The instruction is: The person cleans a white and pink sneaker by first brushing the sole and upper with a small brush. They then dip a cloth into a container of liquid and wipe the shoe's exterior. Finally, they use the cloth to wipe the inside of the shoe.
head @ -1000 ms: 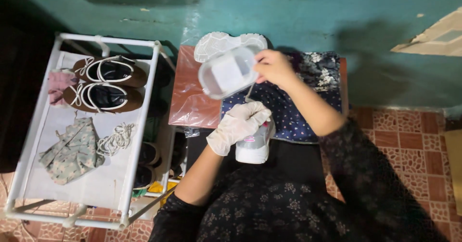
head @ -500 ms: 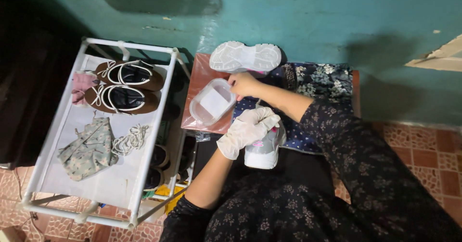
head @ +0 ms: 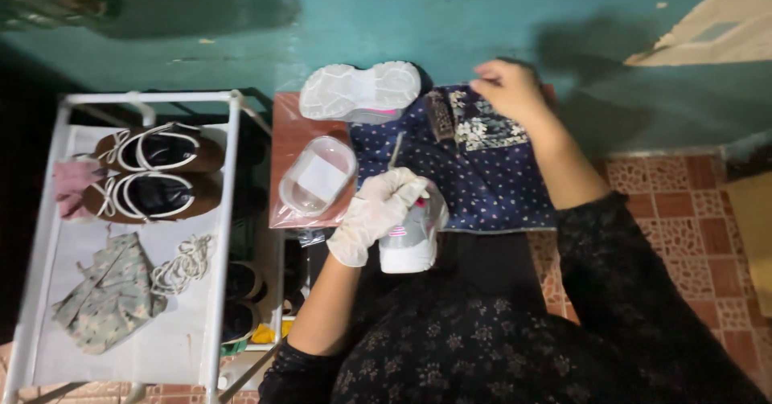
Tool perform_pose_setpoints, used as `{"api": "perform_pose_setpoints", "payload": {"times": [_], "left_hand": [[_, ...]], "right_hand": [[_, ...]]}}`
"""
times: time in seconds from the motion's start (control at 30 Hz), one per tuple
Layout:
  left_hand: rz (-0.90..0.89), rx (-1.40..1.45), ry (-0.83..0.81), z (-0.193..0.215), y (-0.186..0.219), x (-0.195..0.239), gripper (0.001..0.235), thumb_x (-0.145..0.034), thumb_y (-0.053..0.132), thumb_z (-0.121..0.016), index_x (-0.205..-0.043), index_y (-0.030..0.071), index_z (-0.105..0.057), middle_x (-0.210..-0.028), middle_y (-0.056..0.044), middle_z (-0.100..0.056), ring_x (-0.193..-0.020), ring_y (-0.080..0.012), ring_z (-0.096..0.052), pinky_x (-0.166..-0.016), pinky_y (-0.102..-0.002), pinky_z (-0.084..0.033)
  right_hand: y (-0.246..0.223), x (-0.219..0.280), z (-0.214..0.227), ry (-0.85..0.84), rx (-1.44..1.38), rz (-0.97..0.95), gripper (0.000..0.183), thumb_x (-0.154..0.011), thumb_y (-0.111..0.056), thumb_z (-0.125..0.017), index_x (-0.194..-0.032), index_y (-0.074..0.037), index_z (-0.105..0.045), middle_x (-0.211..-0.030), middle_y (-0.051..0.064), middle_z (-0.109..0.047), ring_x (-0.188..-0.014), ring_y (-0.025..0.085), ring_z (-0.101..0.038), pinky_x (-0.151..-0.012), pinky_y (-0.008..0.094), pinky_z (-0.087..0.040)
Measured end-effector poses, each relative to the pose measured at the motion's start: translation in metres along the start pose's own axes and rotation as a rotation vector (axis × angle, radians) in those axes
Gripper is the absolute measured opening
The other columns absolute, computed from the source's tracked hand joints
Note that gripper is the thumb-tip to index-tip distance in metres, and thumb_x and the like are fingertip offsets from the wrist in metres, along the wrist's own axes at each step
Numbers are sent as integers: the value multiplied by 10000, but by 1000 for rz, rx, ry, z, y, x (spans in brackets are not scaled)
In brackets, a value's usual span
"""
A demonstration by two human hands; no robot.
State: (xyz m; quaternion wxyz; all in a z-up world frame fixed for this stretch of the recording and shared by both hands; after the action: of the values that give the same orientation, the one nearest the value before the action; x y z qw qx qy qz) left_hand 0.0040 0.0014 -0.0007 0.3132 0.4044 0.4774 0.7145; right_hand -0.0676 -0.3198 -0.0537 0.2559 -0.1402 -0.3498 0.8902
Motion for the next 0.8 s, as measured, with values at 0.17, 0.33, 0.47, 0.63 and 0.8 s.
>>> {"api": "perform_pose_setpoints", "payload": {"times": [0.17,0.33,0.47,0.63,0.8], "left_hand": [[23,-14,10,1,11,-3,170,-949,280,-659,-863,208,-786,-794,-43,-730,-820,-155,-648,-851,-336,-548],[37,-6,50,-3,9,-7,159,-932,295,-691,-826,232,-791,-739,-19,-720,-783,-136,-640,-829,-311,-548],[54,-11,55,-8,11,-8,168,-926,313,-688,-813,237,-787,-754,-46,-729,-790,-164,-671,-840,-318,-551],[105,-15,81,-5,5,-14,154,-912,344,-709,-815,257,-790,-752,-23,-730,-781,-145,-660,-833,-308,-543],[149,-18,88,-5,9,-11,157,-914,351,-711,-827,247,-789,-745,-19,-720,-772,-134,-639,-807,-301,-537]], "right_hand": [[51,38,-11,53,134,-150,342,-912,-343,-766,-1222,-199,-757,-1223,118,-723,-1174,327,-662,-992,444,-536],[131,32,-26,228,340,-504,628,-916,-595,-709,-1443,-279,-580,-1442,79,-538,-1319,337,-516,-1030,539,-466],[145,20,-28,270,256,-676,828,-869,-577,-785,-1558,-284,-432,-1501,96,-444,-1370,357,-417,-1036,595,-387],[168,9,-26,305,195,-692,702,-789,-556,-842,-1382,-260,-609,-1334,79,-573,-1255,359,-505,-933,611,-395],[173,12,-24,251,141,-688,671,-743,-507,-862,-1303,-174,-704,-1321,114,-641,-1242,397,-539,-893,583,-411]]}}
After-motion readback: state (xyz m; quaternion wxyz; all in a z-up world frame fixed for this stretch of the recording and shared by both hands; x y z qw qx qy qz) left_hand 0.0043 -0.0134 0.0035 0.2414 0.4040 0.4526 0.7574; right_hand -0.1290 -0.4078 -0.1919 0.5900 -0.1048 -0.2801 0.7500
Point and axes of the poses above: each hand's wrist, its own x-axis away from the middle knuckle, its own z-axis out of the back of the hand, y = z × x, the point moved 1 cm from there along -x, towards the middle knuckle
